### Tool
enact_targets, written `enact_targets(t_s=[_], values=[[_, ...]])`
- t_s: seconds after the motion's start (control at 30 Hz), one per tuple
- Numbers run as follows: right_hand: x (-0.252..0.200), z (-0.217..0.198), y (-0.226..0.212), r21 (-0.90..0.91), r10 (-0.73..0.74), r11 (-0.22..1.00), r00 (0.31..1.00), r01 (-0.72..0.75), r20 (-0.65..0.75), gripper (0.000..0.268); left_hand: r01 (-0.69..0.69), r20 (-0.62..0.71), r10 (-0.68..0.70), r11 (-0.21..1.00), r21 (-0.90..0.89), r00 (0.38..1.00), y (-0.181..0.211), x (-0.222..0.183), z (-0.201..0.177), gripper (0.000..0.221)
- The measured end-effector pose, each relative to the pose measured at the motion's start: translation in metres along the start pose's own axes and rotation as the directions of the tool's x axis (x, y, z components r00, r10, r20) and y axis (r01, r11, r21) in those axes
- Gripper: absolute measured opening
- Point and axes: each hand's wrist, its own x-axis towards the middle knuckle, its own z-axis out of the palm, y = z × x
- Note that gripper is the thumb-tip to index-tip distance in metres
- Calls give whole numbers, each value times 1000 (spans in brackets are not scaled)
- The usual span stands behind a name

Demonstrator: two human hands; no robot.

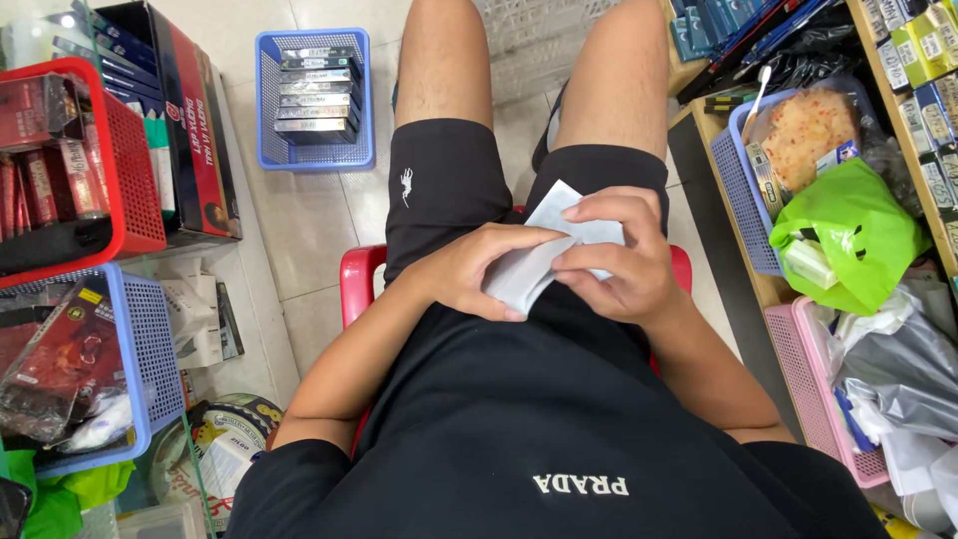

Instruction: Organizing and inspecting phone screen protectors in a workspace.

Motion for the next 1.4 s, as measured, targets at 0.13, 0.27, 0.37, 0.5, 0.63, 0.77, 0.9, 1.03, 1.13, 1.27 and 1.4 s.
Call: enact_targets(t_s=[0.13,0.27,0.37,0.5,0.63,0.77,0.9,1.03,1.13,1.27,1.4], values=[[1,-6,-6,-24,-16,1000,999,14,-48,18,48,56,-42,991,-126,998,0,-4,1,91],[1,-18,-14,54,-25,998,996,20,83,22,94,179,-58,975,-200,982,8,-7,1,88],[-1,-21,-26,131,18,990,975,-48,223,16,104,285,-32,965,-239,958,10,-11,7,85],[0,-27,-38,176,-126,980,975,93,185,22,159,307,-71,949,-272,949,16,-17,17,86],[-7,-32,-47,81,-168,984,975,157,147,23,206,312,-100,921,-332,945,23,-22,22,88],[-11,-28,-57,46,-166,986,981,162,104,27,275,295,-145,840,-467,944,30,-30,27,86],[-19,-23,-63,76,-113,991,990,107,89,32,242,305,-127,894,-377,944,40,-28,32,84],[-16,-25,-68,142,-105,986,984,85,143,21,243,386,-109,917,-317,916,46,-24,30,82],[-17,-27,-69,52,-109,993,989,105,101,20,285,402,-117,876,-389,908,44,-24,27,86],[-38,-26,-42,13,-126,992,986,128,-108,14,298,379,-123,843,-449,917,34,-25,26,93],[-32,-41,-43,56,-11,998,986,21,-167,18,312,373,-125,809,-498,919,27,-26,23,93]])
